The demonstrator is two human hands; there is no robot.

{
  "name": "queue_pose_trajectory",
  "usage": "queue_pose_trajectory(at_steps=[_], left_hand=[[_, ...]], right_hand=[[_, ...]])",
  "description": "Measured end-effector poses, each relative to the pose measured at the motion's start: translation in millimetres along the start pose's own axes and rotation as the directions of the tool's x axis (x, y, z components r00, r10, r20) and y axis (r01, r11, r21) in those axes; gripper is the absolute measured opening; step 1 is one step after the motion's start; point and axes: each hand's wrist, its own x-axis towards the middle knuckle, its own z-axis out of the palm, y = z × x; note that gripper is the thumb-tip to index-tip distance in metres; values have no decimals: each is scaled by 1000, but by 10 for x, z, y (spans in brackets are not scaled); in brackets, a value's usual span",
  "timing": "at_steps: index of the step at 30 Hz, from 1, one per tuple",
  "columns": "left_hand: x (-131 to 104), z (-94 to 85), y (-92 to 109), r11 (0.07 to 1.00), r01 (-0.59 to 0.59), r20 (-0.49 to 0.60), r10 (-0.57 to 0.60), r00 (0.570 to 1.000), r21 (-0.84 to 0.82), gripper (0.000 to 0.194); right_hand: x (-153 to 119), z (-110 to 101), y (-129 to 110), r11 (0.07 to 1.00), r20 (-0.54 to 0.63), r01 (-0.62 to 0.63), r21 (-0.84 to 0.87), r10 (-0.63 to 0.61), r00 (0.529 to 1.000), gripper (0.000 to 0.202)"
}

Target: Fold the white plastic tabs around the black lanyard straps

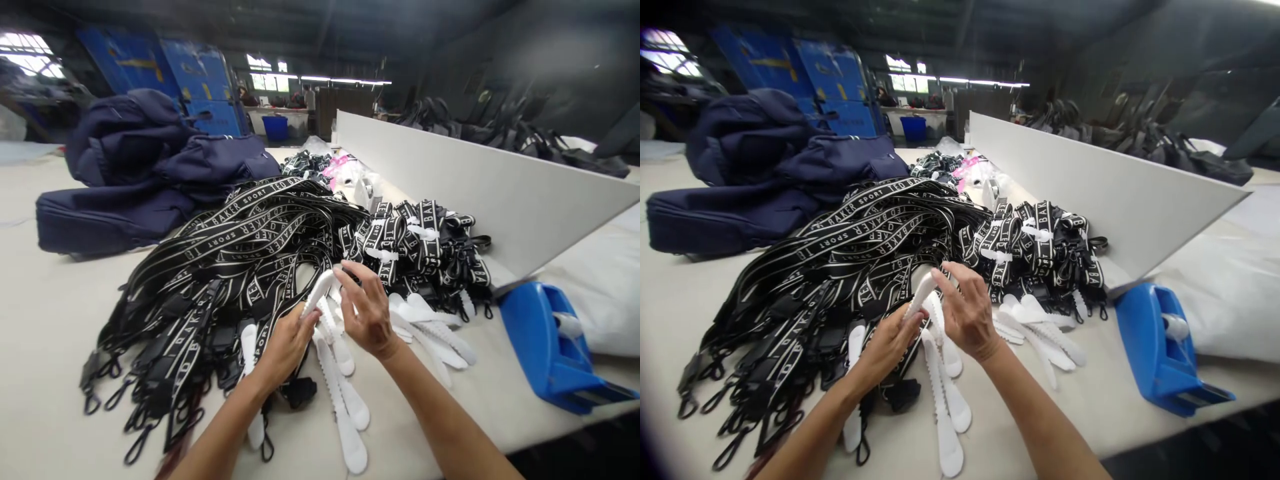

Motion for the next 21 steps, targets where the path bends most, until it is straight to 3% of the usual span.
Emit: queue_pose_trajectory(at_steps=[2, 5, 9, 12, 14, 16, 18, 21], left_hand=[[-18, 13, 65, 978, 36, 61, -24, 998, -207, 36], [-33, 21, 111, 941, 6, 69, 18, 997, -339, 37], [-72, 27, 102, 898, 1, 99, 47, 994, -440, 38], [-79, 34, 77, 880, -20, 133, 94, 987, -474, 43], [-65, 8, 71, 878, -79, 86, 135, 987, -471, 47], [-64, -44, 88, 902, -166, 34, 196, 980, -399, 50], [-81, -95, 118, 920, -235, 31, 257, 966, -313, 52], [-105, -112, 138, 928, -261, 89, 293, 952, -266, 47]], right_hand=[[19, -33, -44, 997, -65, 71, 31, -69, 996, 61], [14, 0, -104, 992, 40, 90, 94, -94, 995, 59], [-72, 131, -140, 966, 218, -43, 256, -15, 976, 56], [-194, 254, -163, 904, 300, -225, 363, 116, 947, 52], [-269, 328, -204, 774, 366, -435, 460, 281, 887, 47], [-309, 366, -273, 549, 459, -626, 553, 426, 780, 44], [-304, 362, -348, 333, 546, -708, 622, 463, 698, 44], [-240, 327, -405, 149, 606, -700, 698, 398, 689, 44]])
